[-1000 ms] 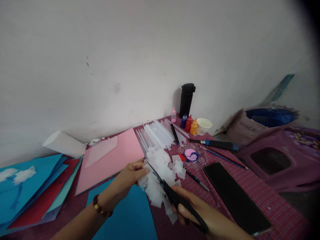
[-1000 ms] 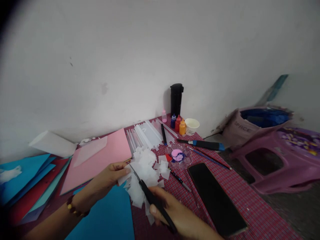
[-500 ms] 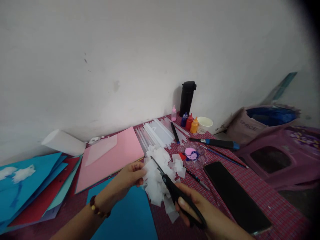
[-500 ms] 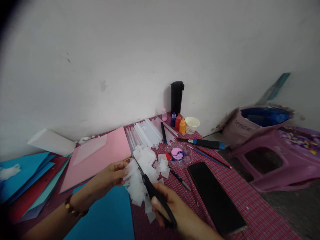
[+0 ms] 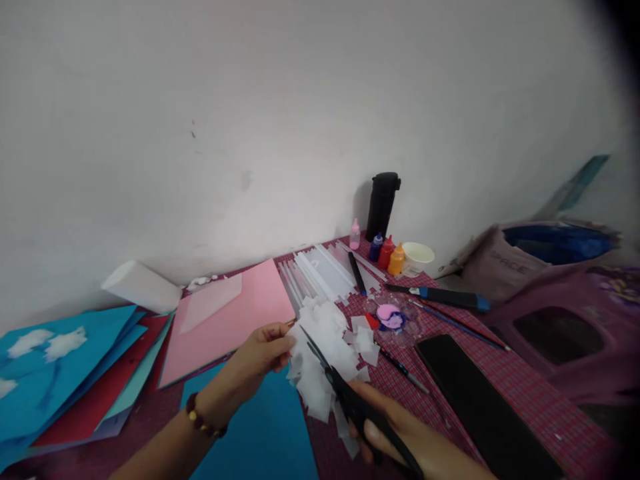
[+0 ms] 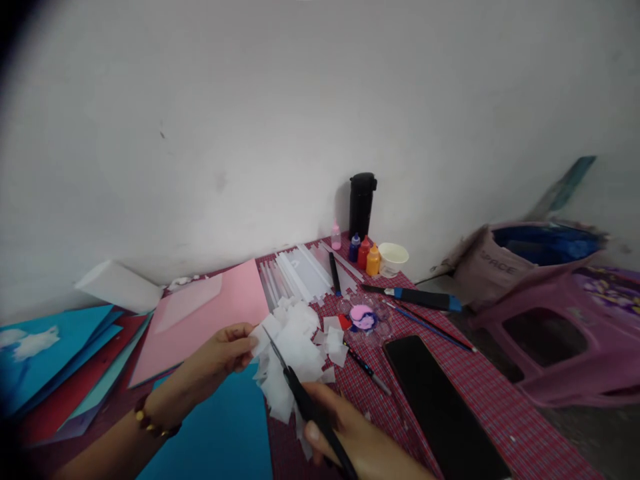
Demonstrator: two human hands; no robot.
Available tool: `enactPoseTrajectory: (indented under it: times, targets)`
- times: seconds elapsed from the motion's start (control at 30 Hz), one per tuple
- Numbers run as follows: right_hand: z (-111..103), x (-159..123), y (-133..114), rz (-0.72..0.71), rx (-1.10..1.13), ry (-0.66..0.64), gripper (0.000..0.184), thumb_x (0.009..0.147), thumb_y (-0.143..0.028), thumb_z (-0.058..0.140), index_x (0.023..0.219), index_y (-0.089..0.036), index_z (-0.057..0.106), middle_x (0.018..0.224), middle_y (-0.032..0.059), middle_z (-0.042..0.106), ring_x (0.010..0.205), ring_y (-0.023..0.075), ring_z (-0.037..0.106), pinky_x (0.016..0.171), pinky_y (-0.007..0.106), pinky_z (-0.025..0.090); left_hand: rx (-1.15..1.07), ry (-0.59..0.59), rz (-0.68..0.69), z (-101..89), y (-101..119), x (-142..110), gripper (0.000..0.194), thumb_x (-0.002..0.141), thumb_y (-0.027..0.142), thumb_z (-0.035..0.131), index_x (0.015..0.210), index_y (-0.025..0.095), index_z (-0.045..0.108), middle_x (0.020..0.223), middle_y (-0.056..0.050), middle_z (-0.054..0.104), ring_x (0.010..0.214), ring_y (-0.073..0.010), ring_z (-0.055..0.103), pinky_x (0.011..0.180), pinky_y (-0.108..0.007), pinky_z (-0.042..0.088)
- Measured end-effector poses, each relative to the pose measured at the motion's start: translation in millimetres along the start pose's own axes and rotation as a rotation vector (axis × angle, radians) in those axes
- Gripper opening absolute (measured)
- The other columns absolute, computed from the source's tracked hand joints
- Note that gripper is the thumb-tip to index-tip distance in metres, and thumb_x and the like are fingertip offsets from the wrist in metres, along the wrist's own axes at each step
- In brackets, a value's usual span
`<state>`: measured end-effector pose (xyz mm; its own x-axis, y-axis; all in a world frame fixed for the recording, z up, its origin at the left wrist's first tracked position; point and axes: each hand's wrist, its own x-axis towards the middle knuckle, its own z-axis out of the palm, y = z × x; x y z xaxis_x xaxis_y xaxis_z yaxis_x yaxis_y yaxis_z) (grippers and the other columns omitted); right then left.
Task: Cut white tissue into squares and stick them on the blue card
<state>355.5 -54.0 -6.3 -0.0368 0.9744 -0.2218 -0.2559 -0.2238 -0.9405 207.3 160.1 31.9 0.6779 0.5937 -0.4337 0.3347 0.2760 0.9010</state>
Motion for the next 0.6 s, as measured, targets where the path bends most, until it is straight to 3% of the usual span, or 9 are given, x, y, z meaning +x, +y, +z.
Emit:
enactPoseTrajectory:
  times: [0.27,0.4,0.53,0.6]
  targets:
    - [-0.7,6.8,3.9,-0.052,-0.012,0.036,0.067,0.077,-0.068,0.053,0.117,-0.014,0.055,0.065,-0.0033,0.046,0.054,0.0090,0.038,0.050,0.022,0.025,0.046,-0.054,-0.033,10.3,-11.5,9.9,0.020,0.067,0.030,0.066,0.066,0.017,0.050,0.051,0.006,0.048,0.044,-0.0050,0.039,0.046,-0.020,0.027]
    - [1.1,6.2,10.9,0.013,0.022,0.058,0.067,0.077,-0.067,0.056,0.119,-0.015,0.054,0.059,-0.0058,0.042,0.050,0.0080,0.034,0.048,0.022,0.022,0.056,-0.047,-0.015,11.9,-12.9,11.1,0.018,0.068,0.027,0.064,0.065,0.017,0.049,0.051,0.006,0.047,0.044,-0.0049,0.039,0.047,-0.020,0.027]
    - [-0.3,2.9,17.0,0.101,0.015,0.153,0.070,0.078,-0.066,0.056,0.128,-0.017,0.050,0.059,-0.0051,0.044,0.049,0.0084,0.035,0.048,0.022,0.024,0.038,-0.062,0.000,17.1,-14.1,10.5,0.019,0.067,0.029,0.066,0.067,0.016,0.052,0.054,0.005,0.049,0.044,-0.0053,0.041,0.045,-0.021,0.028]
    - [-5.4,0.3,18.8,0.133,-0.026,0.160,0.074,0.078,-0.067,0.055,0.134,-0.019,0.045,0.064,-0.0018,0.052,0.053,0.0116,0.044,0.052,0.024,0.033,0.092,-0.060,0.028,17.0,-14.5,12.9,0.016,0.068,0.028,0.063,0.070,0.016,0.054,0.056,0.004,0.050,0.045,-0.0061,0.042,0.044,-0.021,0.028]
